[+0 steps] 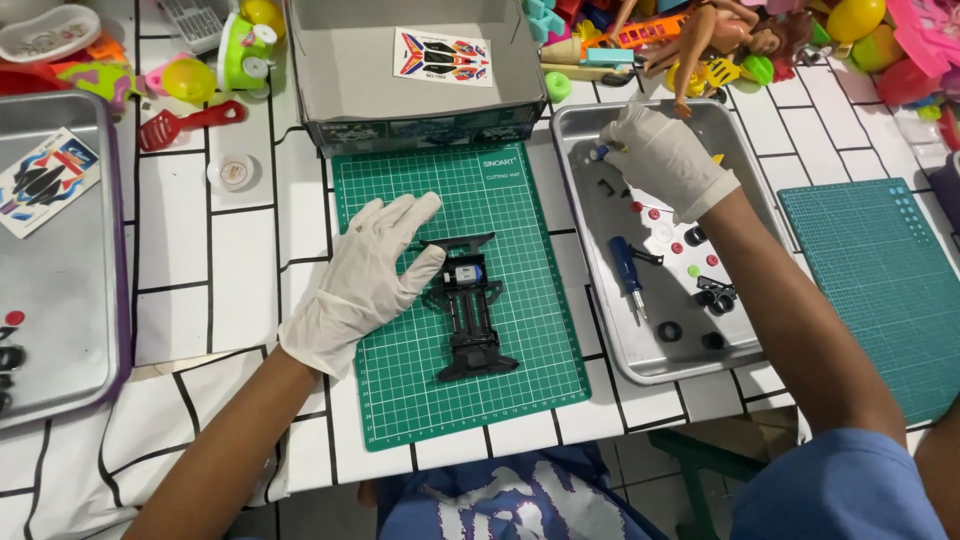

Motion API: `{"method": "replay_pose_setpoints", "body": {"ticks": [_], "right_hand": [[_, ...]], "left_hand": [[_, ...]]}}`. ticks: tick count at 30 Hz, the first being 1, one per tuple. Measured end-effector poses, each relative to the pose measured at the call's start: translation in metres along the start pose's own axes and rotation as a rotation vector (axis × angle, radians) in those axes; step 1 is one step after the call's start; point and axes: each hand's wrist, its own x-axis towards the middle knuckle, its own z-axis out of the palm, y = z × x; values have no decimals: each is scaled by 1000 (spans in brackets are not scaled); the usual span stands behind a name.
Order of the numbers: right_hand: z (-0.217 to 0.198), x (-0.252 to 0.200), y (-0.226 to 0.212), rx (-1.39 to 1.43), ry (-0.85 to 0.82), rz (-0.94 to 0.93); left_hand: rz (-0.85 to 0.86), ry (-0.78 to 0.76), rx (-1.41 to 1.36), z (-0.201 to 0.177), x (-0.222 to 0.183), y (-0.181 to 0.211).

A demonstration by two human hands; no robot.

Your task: Assembling a toy car chassis by installing batteries and various small plastic components on a gridded work surface.

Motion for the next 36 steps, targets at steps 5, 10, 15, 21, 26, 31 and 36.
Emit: {"method": "replay_pose_setpoints", "body": {"ticks": [5,10,15,21,26,31,36], "right_hand": [[-29,-20,-27,-90,191,-138],[-65,-42,-85,469,245,61],[-61,-63,-133,804,244,170],[-64,-80,-195,1100,70,353],[-44,-98,-228,1333,-4,464],[-10,-105,-254,1109,189,571],[11,-111,-250,946,326,346]], "left_hand": [[52,13,-70,-22,3,21],[82,73,-143,-29,3,26],[62,70,-126,-22,2,21],[10,-8,-173,-19,1,17],[40,-7,-201,-18,-3,14],[-30,-128,-61,3,-2,-5],[-30,-128,-80,8,-3,-9]]}}
